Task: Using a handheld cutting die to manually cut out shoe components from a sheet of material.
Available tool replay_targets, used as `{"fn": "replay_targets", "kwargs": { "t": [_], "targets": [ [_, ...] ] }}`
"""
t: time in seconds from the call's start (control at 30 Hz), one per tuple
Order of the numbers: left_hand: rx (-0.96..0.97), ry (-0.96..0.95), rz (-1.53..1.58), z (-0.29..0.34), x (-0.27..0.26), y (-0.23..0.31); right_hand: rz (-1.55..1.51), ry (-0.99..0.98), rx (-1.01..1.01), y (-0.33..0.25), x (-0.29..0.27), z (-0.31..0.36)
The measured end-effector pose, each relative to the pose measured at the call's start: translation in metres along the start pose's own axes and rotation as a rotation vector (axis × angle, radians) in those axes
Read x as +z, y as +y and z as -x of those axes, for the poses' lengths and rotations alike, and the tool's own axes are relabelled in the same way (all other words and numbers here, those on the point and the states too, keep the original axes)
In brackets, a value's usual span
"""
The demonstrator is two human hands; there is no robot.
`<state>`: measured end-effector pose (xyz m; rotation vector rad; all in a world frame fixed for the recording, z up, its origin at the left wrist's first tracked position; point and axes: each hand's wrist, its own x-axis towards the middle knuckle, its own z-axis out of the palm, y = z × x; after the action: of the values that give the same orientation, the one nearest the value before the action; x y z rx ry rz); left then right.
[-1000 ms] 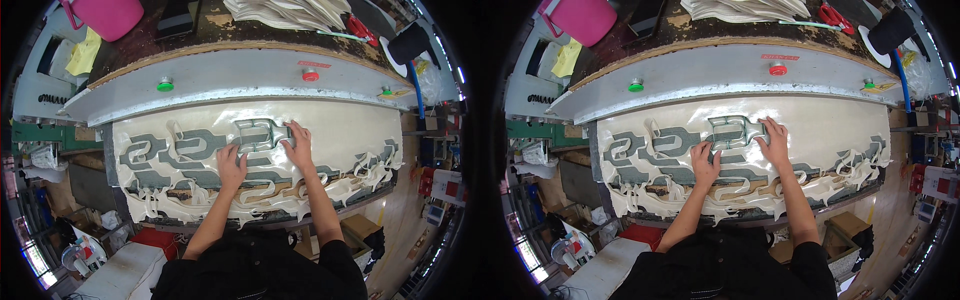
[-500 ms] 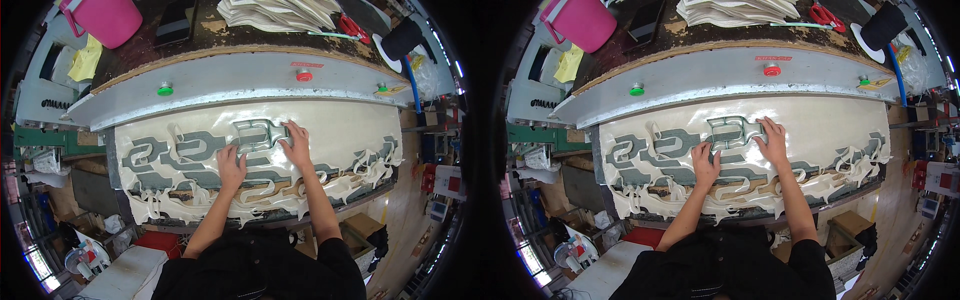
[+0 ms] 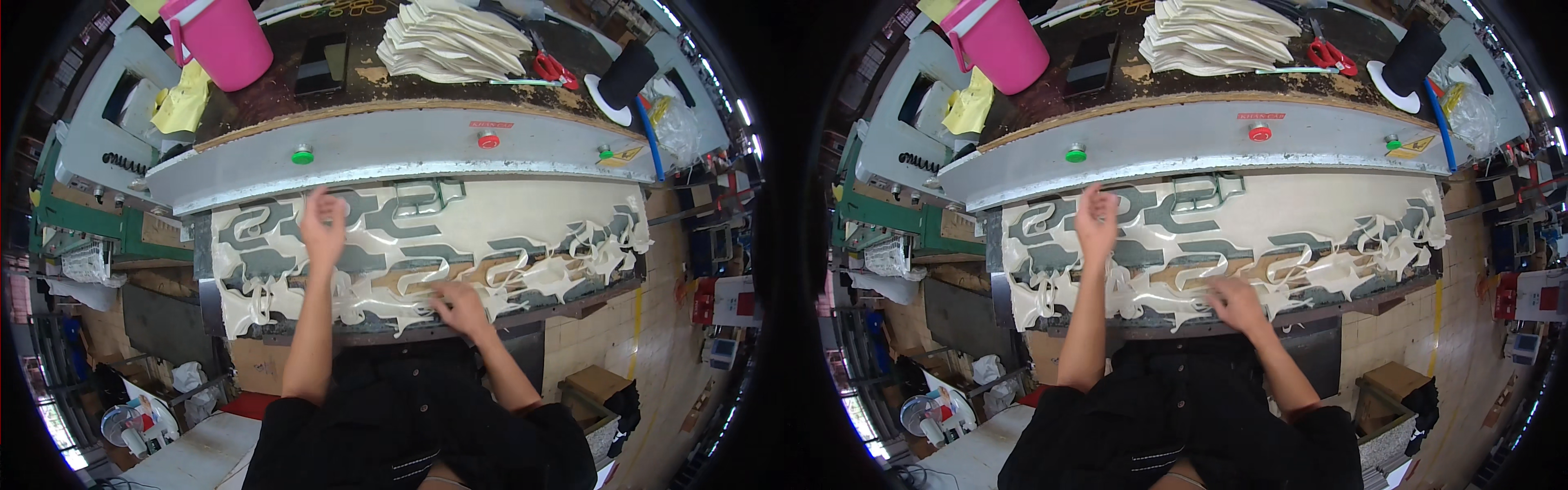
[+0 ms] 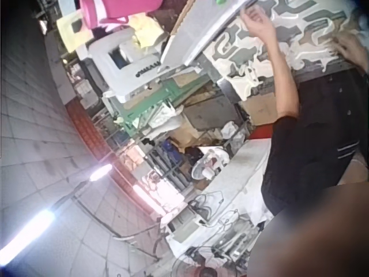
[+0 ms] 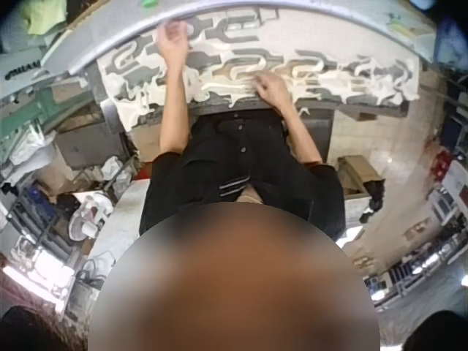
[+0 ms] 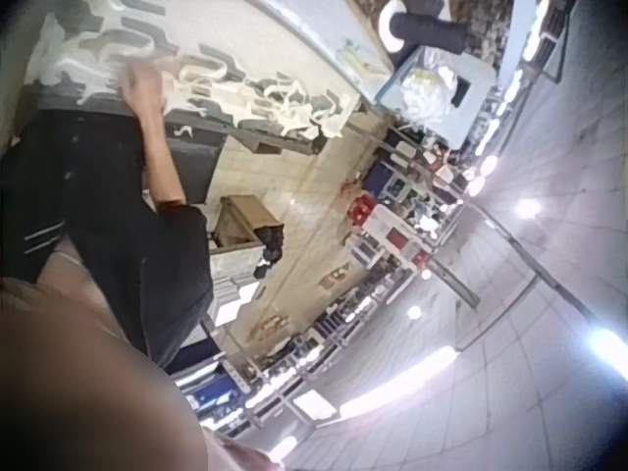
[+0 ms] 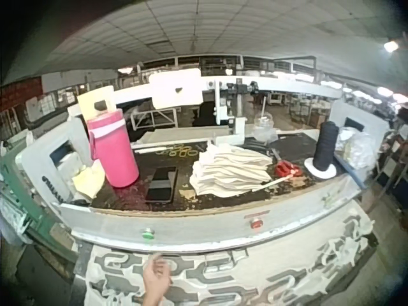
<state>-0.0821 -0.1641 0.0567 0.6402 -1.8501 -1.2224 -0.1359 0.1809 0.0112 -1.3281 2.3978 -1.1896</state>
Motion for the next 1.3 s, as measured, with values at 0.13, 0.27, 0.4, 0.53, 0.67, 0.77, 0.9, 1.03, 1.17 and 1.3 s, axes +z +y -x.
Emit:
{"fn": "replay_targets", "kwargs": {
  "t": [0.13,0.27,0.4,0.53,0.67,0.77,0.9,1.03,1.17,1.3],
  "targets": [
    [-0.045,0.197,0.324,-0.048,-0.032,0.033,0.126,-0.118,-0.076,-0.029,0.026,0.056],
    [-0.016,0.307,0.101,-0.059,-0.064,0.037,0.088,-0.113,-0.007,-0.047,0.026,0.045],
    [0.046,0.085,0.001,0.010,-0.066,0.030,0.113,0.005,-0.036,-0.055,0.020,0.032],
    [-0.071,-0.342,-0.158,0.118,-0.097,0.001,0.137,0.060,-0.062,-0.070,0.028,0.039],
    [0.062,-0.580,-0.351,0.173,-0.112,0.023,0.140,-0.003,-0.061,-0.064,0.015,0.039],
    [0.230,-0.590,-0.487,0.183,-0.112,0.034,0.196,0.012,-0.026,-0.066,0.008,0.038],
    [0.220,-0.537,-0.545,0.197,-0.109,0.028,0.224,-0.001,0.085,-0.065,0.016,0.045],
    [0.234,-0.472,-0.529,0.201,-0.103,0.018,0.249,0.015,0.113,-0.066,0.022,0.042],
    [0.270,-0.446,-0.511,0.199,-0.095,0.013,0.266,0.006,0.082,-0.058,0.016,0.037],
    [0.240,-0.505,-0.536,0.200,-0.096,0.014,0.234,0.016,0.060,-0.055,0.016,0.044]
  ]
}}
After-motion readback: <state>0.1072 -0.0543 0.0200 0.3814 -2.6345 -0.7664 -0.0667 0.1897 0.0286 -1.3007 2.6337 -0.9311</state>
